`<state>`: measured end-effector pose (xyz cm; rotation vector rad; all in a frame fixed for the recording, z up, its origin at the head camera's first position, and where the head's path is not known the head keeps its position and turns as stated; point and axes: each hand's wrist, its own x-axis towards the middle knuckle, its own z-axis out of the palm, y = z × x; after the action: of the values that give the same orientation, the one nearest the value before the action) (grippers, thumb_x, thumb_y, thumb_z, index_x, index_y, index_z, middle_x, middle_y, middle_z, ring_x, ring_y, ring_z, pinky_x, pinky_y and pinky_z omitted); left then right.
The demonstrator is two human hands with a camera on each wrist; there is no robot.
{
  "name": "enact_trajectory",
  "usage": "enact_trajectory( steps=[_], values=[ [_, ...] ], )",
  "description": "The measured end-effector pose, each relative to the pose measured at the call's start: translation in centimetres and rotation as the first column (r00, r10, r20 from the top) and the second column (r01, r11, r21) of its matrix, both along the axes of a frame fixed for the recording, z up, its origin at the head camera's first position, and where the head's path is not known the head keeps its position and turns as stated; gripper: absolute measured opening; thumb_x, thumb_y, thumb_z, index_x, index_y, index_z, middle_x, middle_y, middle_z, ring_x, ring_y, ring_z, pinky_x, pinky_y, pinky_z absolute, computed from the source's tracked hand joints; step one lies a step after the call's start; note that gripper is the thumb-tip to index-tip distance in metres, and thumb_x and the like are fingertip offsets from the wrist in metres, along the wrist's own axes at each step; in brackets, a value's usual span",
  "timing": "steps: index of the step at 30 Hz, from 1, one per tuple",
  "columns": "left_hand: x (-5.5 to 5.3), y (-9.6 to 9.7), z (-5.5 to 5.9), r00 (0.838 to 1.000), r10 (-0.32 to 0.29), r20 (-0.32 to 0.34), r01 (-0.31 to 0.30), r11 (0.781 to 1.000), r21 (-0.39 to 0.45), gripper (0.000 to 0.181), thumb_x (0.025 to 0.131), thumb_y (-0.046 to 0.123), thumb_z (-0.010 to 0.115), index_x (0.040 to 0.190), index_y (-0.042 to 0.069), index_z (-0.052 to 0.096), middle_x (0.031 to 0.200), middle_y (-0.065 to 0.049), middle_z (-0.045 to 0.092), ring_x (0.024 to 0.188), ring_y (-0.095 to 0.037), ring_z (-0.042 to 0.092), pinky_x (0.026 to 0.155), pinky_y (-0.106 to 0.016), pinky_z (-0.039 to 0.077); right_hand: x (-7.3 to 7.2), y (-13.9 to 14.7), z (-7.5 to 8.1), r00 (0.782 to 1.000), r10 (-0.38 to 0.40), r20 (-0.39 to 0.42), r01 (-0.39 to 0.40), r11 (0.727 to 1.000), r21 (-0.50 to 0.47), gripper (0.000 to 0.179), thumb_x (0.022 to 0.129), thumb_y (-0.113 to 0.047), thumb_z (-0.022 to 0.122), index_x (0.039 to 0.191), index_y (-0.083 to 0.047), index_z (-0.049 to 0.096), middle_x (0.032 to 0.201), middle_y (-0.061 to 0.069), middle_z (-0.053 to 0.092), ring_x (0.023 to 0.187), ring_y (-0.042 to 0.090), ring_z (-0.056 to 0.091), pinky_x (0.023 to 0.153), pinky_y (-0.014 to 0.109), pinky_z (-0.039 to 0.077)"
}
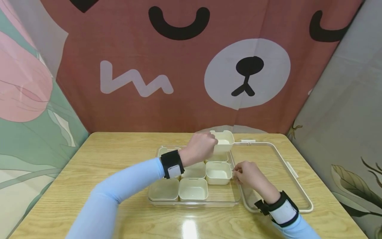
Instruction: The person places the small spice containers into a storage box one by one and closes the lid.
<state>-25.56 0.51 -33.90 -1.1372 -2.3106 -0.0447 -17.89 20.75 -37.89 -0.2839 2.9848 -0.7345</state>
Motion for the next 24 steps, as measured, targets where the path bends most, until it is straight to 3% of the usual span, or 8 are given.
enact_trajectory(
  steps=[14,24],
  values=[
    [2.7,-1.3,-0.4,0.992,-0.038,-0.123,0.039,0.999,0.009,0.024,0.070,0.001,0.053,0.056,0.020,0.056,0.056,0.008,0.049,0.059,-0.009,0.050,0.042,-0.021,0.033,-0.1,-0.1,-0.1,1.000,-0.005,0.005,0.005,1.000,0.016,0.010,0.087,-0.007,0.063,0.082,0.000,0.069,0.065,0.003,0.064,0.058,0.012,0.055,0.054,0.027,0.044],
    [5.1,-2.2,-0.5,0.985,-0.089,-0.149,0.090,0.996,0.002,0.024,0.067,-0.001,0.052,0.055,0.020,0.054,0.054,0.008,0.046,0.056,-0.008,0.047,0.043,-0.019,0.033,-0.1,0.1,-0.1,1.000,0.018,-0.002,-0.018,1.000,0.023,0.010,0.087,-0.007,0.063,0.083,0.000,0.069,0.071,0.005,0.067,0.063,0.014,0.058,0.059,0.031,0.048]
  ],
)
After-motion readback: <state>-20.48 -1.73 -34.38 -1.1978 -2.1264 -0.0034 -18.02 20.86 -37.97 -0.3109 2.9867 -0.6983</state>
